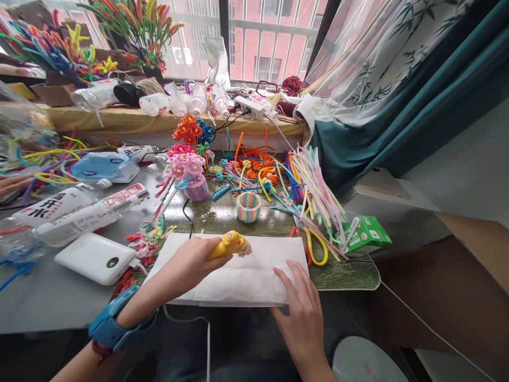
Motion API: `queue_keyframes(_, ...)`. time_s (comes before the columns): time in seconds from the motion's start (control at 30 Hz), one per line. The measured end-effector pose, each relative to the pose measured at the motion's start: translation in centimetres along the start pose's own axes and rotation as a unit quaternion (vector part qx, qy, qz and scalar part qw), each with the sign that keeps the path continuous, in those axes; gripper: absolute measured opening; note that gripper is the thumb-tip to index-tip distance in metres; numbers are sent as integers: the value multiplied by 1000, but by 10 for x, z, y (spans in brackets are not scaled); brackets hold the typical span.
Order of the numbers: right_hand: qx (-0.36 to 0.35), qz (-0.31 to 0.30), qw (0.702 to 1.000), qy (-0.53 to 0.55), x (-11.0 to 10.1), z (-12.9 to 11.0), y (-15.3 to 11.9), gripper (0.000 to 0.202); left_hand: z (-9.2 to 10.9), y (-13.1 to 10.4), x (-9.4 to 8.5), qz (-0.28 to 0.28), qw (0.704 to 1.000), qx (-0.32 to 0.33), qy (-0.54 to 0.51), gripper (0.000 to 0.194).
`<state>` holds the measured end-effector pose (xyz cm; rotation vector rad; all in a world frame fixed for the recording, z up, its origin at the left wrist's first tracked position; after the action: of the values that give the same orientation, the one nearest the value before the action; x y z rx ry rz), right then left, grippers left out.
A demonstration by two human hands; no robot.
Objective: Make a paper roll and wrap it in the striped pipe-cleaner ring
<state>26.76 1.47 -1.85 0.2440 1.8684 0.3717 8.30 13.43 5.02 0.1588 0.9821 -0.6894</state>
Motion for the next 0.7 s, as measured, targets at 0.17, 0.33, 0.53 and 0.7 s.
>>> queue_keyframes(0.17,-3,0,1000,-1,0,1,-1,40,-19,-13,-2,-21,997,-70,29,37)
queue_keyframes(0.33,-6,1,1000,2,0,1,-2,40,-31,-26,-11,-8,995,-91,49,35)
queue_keyframes(0.53,-8,3,1000,-8,-1,1,-3,39,-56,-42,-19,-17,982,-162,91,40)
queue_keyframes(0.7,-14,4,1000,-7,-1,2,-3,40,-65,-52,-29,-5,982,-169,87,42)
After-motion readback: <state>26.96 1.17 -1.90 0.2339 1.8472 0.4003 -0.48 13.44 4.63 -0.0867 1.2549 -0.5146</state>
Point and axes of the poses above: each hand's wrist, its own y-axis towards the middle knuckle, its own x-axis out of the palm, z = x × y, the point moved 9 cm from there along y, towards the middle knuckle, and after that the axes turned 6 degrees about -z, right-handed, at the moved point
